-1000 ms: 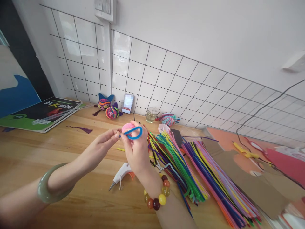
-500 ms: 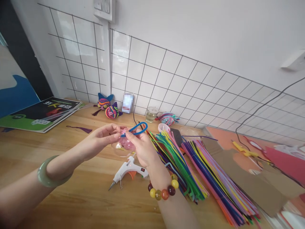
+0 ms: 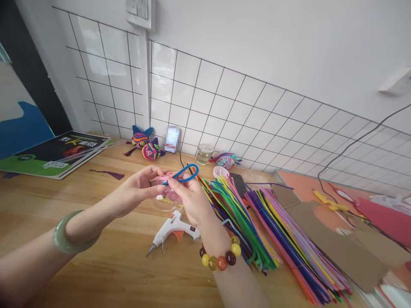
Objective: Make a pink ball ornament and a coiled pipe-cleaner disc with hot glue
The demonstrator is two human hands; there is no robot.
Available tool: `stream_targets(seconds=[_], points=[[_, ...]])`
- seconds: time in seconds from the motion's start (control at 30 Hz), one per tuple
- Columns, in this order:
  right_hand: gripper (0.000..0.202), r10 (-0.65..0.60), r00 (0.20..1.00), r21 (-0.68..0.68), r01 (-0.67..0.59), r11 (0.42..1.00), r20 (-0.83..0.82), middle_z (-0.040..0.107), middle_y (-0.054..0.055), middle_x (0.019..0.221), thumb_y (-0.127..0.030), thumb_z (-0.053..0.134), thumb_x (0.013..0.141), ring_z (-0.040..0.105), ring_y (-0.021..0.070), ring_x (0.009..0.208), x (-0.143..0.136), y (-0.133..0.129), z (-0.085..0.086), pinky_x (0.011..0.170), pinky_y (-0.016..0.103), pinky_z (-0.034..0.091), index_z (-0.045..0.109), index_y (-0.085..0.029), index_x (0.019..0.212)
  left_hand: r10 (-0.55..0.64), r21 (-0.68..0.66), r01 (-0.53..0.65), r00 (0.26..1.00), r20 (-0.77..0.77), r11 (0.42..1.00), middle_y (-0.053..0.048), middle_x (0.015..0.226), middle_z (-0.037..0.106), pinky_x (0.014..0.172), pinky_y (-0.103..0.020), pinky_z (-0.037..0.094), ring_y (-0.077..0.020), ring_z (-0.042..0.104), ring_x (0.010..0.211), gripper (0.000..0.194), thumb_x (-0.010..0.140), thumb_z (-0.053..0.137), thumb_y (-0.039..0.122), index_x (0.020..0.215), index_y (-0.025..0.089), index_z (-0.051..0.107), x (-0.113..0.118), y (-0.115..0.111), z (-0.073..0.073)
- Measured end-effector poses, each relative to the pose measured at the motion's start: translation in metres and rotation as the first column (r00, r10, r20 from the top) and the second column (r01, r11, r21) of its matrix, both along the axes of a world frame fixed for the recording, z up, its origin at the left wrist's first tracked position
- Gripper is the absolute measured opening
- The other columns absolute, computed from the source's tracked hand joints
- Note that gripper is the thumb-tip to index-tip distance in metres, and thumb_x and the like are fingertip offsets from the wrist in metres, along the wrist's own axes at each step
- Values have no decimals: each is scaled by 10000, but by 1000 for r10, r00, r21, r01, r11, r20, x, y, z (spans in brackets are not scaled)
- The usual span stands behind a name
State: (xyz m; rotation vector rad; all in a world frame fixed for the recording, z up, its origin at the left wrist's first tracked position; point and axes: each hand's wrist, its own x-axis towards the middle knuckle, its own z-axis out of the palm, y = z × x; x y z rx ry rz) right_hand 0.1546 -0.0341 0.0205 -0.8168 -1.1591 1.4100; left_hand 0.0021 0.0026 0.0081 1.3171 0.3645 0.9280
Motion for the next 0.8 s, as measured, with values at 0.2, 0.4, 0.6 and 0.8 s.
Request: stream_targets(seconds=[0.2, 0.4, 0.6, 0.8], points=[[187, 14, 1000, 18, -14, 1000, 25, 654, 25, 916, -308, 638, 734, 606, 171, 869, 0, -1, 2, 808, 343, 463, 599, -195, 878, 24, -11, -26, 994, -107, 1000, -64, 1007, 563, 656, -256, 434, -154, 540, 841, 278, 767, 596, 269, 1016, 188, 504, -3, -1, 0], [148, 14, 1000, 2, -14, 1000, 21, 647, 4, 853, -290, 636, 741, 611, 145, 797, 0, -2, 2, 734, 308, 491, 591, -202, 852, -3, 32, 5, 997, -77, 999, -57, 956, 590, 734, -297, 447, -159, 561, 838, 315, 754, 614, 240, 1048, 178, 519, -2, 0, -1], [145, 22, 1000, 45, -22, 999, 8, 629, 4, 898, -287, 608, 763, 610, 161, 830, 1, -5, 5, 742, 337, 511, 582, -224, 891, 13, 36, -11, 998, -55, 999, -62, 972, 604, 757, -312, 447, -170, 573, 856, 331, 739, 628, 218, 1048, 175, 519, -1, -2, 1], [151, -137, 965, 160, 102, 982, 223, 548, 22, 1153, -322, 602, 761, 562, 211, 989, 2, -8, 7, 714, 333, 539, 615, -265, 900, 7, -28, -9, 996, -90, 1000, -63, 946, 611, 621, -242, 442, -156, 583, 791, 323, 720, 644, 218, 1023, 169, 544, 2, -9, 5]])
